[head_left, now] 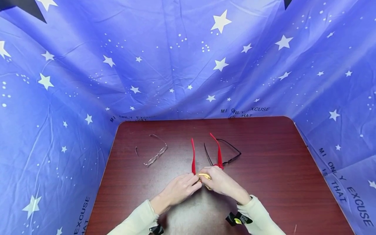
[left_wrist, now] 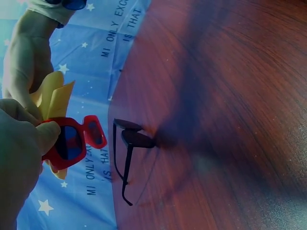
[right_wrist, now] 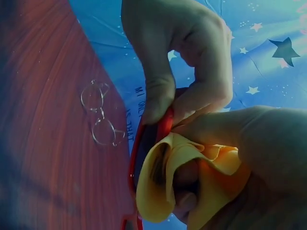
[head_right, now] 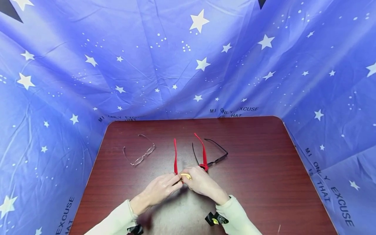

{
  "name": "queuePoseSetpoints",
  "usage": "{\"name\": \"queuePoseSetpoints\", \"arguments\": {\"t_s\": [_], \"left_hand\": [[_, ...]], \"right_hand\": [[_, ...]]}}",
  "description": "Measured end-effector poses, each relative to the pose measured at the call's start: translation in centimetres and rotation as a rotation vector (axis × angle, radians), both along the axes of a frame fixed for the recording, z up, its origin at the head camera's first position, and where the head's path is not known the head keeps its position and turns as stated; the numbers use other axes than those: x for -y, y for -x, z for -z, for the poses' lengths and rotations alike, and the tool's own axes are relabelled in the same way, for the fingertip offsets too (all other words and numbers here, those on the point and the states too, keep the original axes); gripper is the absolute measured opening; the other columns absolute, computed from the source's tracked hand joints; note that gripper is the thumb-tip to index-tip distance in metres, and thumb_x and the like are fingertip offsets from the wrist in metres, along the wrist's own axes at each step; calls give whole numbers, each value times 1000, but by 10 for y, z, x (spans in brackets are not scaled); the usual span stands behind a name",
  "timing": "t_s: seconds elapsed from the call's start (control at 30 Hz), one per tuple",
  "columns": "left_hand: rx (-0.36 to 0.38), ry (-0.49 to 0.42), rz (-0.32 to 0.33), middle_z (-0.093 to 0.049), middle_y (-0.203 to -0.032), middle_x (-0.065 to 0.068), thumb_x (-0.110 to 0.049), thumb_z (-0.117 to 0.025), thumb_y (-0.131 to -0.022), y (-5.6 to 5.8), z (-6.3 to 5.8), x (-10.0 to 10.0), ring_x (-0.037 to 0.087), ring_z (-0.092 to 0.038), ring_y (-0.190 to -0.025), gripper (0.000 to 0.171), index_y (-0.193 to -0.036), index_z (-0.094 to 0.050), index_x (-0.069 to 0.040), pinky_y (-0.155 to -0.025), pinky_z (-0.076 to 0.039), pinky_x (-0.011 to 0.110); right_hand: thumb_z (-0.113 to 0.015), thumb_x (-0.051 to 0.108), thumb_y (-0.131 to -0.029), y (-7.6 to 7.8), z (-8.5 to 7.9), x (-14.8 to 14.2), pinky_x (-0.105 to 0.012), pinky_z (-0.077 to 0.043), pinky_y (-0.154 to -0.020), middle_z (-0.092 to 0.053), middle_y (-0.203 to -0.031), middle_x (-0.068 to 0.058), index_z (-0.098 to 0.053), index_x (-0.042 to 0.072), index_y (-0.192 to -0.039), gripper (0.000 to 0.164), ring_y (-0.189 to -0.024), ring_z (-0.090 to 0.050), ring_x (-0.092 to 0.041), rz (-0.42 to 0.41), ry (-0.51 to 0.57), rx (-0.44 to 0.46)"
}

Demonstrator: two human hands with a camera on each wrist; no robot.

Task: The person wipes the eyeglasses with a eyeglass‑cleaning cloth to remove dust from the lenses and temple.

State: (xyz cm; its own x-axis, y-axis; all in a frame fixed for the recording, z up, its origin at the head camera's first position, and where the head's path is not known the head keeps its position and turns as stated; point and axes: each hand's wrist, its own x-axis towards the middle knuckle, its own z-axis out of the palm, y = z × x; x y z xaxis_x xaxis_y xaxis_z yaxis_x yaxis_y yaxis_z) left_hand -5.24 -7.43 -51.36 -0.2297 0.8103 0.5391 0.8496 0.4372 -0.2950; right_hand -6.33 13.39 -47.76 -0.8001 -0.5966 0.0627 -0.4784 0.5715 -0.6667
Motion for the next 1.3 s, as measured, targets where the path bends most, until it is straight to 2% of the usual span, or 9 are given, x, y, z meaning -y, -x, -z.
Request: {"name": "queuePoseSetpoints", "arguments": {"t_s": [0.2, 0.3, 0.4, 0.63, 0.73, 0.87, 1.07, 1.2, 1.3], "left_hand": [[2, 5, 2, -61, -96, -2, -17, -53, -94, 0, -1, 1, 12, -58, -83, 8, -92, -61, -15, -74, -52, 23], [5, 6, 2, -61, -96, -2, -17, -53, -95, 0, -2, 2, 13, -59, -83, 9, -92, -61, -15, -74, -53, 24], [0, 8, -1, -61, -96, -2, -17, -54, -95, 0, -2, 2, 13, -59, -83, 9, -91, -61, -15, -74, -52, 24], [8, 1, -2, -60, -96, -3, -18, -53, -95, 0, -1, 2, 12, -58, -83, 9, -92, -62, -16, -73, -52, 23], [6, 1, 0, -60, -96, -2, -17, -53, -94, 0, 0, 1, 12, -58, -84, 9, -92, -62, -16, -74, -52, 23], [-3, 5, -4, -60, -97, -2, -17, -53, -92, -1, 0, 1, 12, -58, -84, 9, -92, -62, -15, -74, -51, 23], [4, 5, -8, -60, -95, -3, -19, -53, -94, 0, -2, 1, 12, -58, -83, 9, -91, -61, -16, -72, -52, 23], [0, 0, -3, -61, -96, -3, -19, -54, -94, 0, -2, 1, 13, -58, -82, 9, -90, -61, -16, -71, -52, 23], [-4, -1, 7, -62, -97, -3, -19, -55, -94, 0, -2, 1, 12, -59, -82, 8, -90, -62, -16, -71, -52, 22]], "right_hand": [[-66, 4, -93, 1, 2, -3, -31, -50, -73, -72, -87, 4, -77, 7, -99, 13, -78, -61, -10, 56, -57, -34], [-67, 2, -90, 3, 5, -5, -29, -48, -68, -70, -87, 2, -77, 6, -97, 13, -76, -59, -11, 110, -77, -24], [-67, 2, -89, 4, 8, -7, -27, -46, -65, -68, -85, 2, -76, 5, -96, 12, -73, -54, -8, 123, -81, -15], [-65, 6, -95, 3, 5, -4, -24, -46, -67, -64, -79, 8, -76, 8, -97, 12, -71, -53, -2, 77, -46, 29], [-63, 8, -97, 1, 2, -1, -24, -45, -68, -61, -74, 11, -77, 9, -98, 14, -69, -51, 1, 25, -20, 10], [-62, 7, -96, -1, 0, 0, -27, -47, -71, -67, -80, 9, -77, 9, -99, 16, -74, -54, 0, 0, -12, -37], [-67, 5, -94, 1, 2, -3, -29, -49, -71, -70, -88, 4, -77, 7, -99, 11, -77, -59, -8, 80, -57, -26], [-67, 3, -91, 3, 4, -9, -26, -47, -66, -69, -88, 4, -77, 6, -99, 13, -74, -55, -6, 126, -55, -33], [-67, 4, -93, 5, 3, -14, -24, -48, -66, -71, -90, 4, -77, 7, -103, 14, -75, -55, -5, 167, -17, -27]]}}
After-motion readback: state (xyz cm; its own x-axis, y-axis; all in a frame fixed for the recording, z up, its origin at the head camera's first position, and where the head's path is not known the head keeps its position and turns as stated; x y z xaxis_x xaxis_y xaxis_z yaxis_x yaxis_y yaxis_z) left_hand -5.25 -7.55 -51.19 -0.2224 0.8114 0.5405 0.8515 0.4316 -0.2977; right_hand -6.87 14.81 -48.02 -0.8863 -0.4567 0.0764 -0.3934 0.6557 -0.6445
